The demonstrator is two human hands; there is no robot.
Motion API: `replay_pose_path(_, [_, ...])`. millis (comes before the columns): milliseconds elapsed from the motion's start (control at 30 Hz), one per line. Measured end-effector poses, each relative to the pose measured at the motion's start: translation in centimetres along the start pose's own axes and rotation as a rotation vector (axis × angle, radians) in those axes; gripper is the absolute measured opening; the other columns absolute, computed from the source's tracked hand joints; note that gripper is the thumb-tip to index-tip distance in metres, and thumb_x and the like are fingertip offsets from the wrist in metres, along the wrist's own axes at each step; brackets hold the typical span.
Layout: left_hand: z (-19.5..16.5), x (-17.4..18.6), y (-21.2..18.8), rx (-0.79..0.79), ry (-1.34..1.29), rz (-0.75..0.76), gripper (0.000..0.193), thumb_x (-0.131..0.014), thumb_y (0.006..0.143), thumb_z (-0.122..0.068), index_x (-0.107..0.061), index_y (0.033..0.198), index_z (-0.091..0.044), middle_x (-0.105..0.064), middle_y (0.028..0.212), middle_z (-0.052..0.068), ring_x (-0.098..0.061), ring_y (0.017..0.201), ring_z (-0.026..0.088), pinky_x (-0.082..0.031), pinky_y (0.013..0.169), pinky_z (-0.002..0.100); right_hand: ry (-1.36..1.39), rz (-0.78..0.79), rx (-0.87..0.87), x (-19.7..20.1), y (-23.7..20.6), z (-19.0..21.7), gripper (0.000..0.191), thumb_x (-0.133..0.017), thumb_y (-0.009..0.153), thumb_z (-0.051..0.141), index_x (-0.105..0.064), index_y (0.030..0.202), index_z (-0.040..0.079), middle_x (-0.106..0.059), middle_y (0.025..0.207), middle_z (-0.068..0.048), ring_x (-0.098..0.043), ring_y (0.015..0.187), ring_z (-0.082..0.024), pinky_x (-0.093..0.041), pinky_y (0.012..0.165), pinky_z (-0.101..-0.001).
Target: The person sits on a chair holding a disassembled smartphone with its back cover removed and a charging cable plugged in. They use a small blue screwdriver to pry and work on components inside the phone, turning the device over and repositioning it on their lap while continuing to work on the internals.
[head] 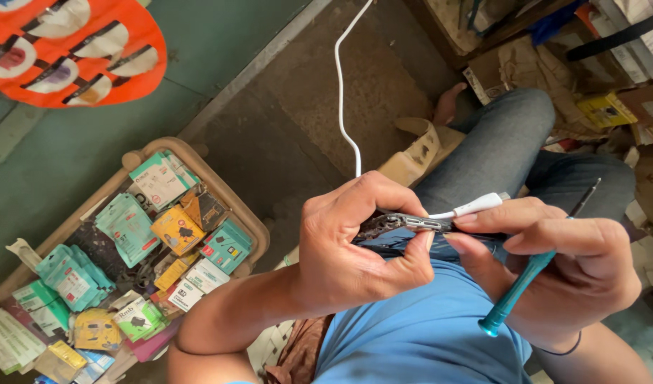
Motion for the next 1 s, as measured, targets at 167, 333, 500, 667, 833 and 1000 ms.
replay_pose_path(167, [0.0,0.0,0.0,-0.006,-0.012,-0.001,0.020,-0.082,0.088,-0.003,-0.066,0.100,-0.003,-0.070,0.090,0.004,-0.068,0.076,0.007,-0.055,0.070,0.019,-0.020,0.059,0.038,-0.1,-0.1,0.1,0.049,-0.086,0.075,-0.003,-0.041,0.095,-0.002,-0.068,0.093,-0.025,-0.076,0.090,-0.031,-0.066,0.081,-0.0419])
replay_pose_path(333, [-0.1,0.0,-0.1,-0.031,0.000,-0.005,0.020,-0.082,0.087,-0.002,-0.066,0.099,-0.003,-0.069,0.090,0.004,-0.069,0.076,0.008,-0.055,0.070,0.020,-0.240,0.278,0.318,-0.8,0.3,3.4,0.039,-0.087,0.076,-0.004,-0.051,0.091,-0.001,-0.071,0.100,-0.026,-0.075,0.096,-0.039,-0.064,0.085,-0.0470])
replay_pose_path(500, [-0.5,-0.1,-0.2,-0.071,0.014,-0.005,0.021,-0.082,0.088,-0.002,-0.065,0.101,-0.004,-0.069,0.091,0.005,-0.070,0.076,0.009,-0.056,0.070,0.020,-0.260,0.411,0.494,-1.0,0.3,4.6,0.031,-0.081,0.077,-0.004,-0.054,0.092,-0.006,-0.070,0.103,-0.031,-0.075,0.099,-0.043,-0.064,0.086,-0.0498])
replay_pose_path(667, [-1.0,-0.1,-0.2,-0.121,0.059,0.007,0.026,-0.083,0.088,-0.002,-0.065,0.107,-0.006,-0.070,0.092,0.005,-0.072,0.078,0.012,-0.058,0.072,0.021,-0.361,0.408,0.617,-1.2,-0.1,4.9,0.035,-0.088,0.081,-0.003,-0.053,0.086,-0.006,-0.071,0.101,-0.029,-0.075,0.095,-0.041,-0.064,0.083,-0.0482])
replay_pose_path(833, [-1.2,-0.1,-0.2,-0.146,0.075,0.027,0.029,-0.083,0.088,-0.002,-0.064,0.110,-0.007,-0.071,0.095,0.006,-0.074,0.082,0.014,-0.060,0.074,0.022,-0.347,0.393,0.632,-1.4,0.5,5.7,0.030,-0.086,0.080,-0.005,-0.056,0.086,-0.007,-0.070,0.099,-0.029,-0.075,0.094,-0.040,-0.065,0.081,-0.0465])
replay_pose_path(1000, [-1.2,-0.3,-0.3,-0.138,0.049,0.040,0.028,-0.083,0.090,-0.003,-0.064,0.110,-0.006,-0.071,0.096,0.007,-0.074,0.083,0.013,-0.060,0.075,0.022,-0.364,0.422,0.605,-1.4,0.5,6.0,0.030,-0.087,0.079,-0.005,-0.057,0.085,-0.005,-0.072,0.099,-0.028,-0.075,0.094,-0.039,-0.065,0.081,-0.0477])
Point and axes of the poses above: each hand's wrist, its own y-axis towards the middle knuckle, its own x-axis out of the back of the hand, z = x × y, the point moved 8 cm from there along y, towards the middle knuckle
